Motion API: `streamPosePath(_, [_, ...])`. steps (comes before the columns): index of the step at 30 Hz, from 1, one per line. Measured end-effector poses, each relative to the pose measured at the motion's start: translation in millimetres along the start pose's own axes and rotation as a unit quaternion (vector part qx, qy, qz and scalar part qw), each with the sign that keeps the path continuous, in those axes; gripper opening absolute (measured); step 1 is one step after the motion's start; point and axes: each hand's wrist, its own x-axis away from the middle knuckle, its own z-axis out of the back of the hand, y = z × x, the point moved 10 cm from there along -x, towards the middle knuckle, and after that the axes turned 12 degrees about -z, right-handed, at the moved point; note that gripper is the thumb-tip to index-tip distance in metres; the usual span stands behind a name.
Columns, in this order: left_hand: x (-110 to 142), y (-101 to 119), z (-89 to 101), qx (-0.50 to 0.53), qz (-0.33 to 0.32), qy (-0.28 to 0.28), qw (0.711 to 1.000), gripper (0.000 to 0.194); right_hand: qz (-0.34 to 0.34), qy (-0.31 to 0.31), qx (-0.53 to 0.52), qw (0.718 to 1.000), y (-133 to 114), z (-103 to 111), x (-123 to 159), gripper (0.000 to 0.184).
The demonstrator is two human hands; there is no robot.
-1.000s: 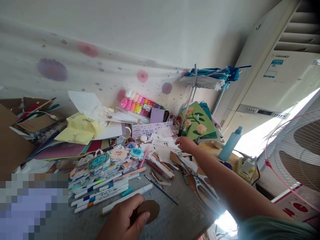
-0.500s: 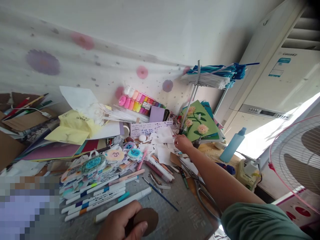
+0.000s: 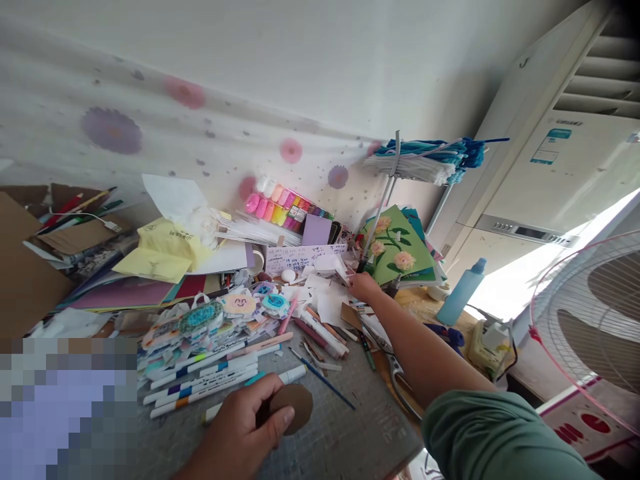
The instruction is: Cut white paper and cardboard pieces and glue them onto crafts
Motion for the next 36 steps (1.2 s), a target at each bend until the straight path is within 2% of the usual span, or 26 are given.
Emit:
streamPosePath(5, [-0.6, -0.2, -2.0, 0.045, 0.008, -0.006, 0.999, 0.025, -0.029, -0.031, -0.18, 0.983, 13.5, 18.7, 17.4, 0.031])
streamPosePath(8, [-1.7, -3.9, -3.1, 0.05, 0.001, -0.016, 0.999, 0.024, -0.039, -0.052, -0.303, 0.951, 17.6, 27.2, 42.1, 0.031])
streamPosePath(11, [-1.9, -9.1, -2.5, 0.072, 0.007, -0.015, 0.997, 0.025, -0.038, -0.082, -0.416, 0.905, 12.4, 27.7, 80.6, 0.031])
streamPosePath(14, [-0.3, -11.5, -1.7, 0.098, 0.024, -0.007, 0.995, 0.025, -0.028, -0.118, -0.508, 0.853, -3.6, 16.7, 127.6, 0.025])
streamPosePath(17, [2.7, -9.9, -0.9, 0.13, 0.041, 0.007, 0.991, 0.024, -0.021, -0.174, -0.559, 0.811, -27.1, -4.6, 170.5, 0.032])
streamPosePath(21, [5.3, -5.2, -2.8, 0.193, 0.044, 0.013, 0.98, 0.029, -0.008, -0.234, -0.58, 0.78, -55.4, -26.1, 204.5, 0.029])
streamPosePath(24, [7.4, -8.0, -3.1, 0.236, 0.057, 0.02, 0.97, 0.043, 0.003, -0.232, -0.576, 0.784, -63.9, -31.8, 211.7, 0.019])
streamPosePath(28, [7.6, -5.8, 1.2, 0.245, 0.034, 0.033, 0.968, 0.039, 0.014, -0.22, -0.545, 0.809, -64.7, -36.5, 214.7, 0.015])
streamPosePath(31, [5.7, 6.5, 1.3, 0.203, -0.022, 0.015, 0.979, 0.018, 0.036, -0.176, -0.469, 0.865, -64.8, -29.8, 218.7, 0.016])
streamPosePath(33, [4.3, 11.2, 2.0, 0.142, -0.041, 0.01, 0.989, 0.013, 0.061, -0.143, -0.396, 0.905, -69.2, -22.7, 223.4, 0.015])
streamPosePath(34, [3.6, 11.6, 3.4, 0.109, -0.041, 0.014, 0.993, 0.014, 0.073, -0.142, -0.379, 0.912, -72.9, -20.8, 226.1, 0.016])
streamPosePath(36, [2.2, 9.8, 7.8, 0.063, -0.032, 0.03, 0.997, 0.018, 0.088, -0.189, -0.409, 0.888, -81.0, -23.4, 231.3, 0.017])
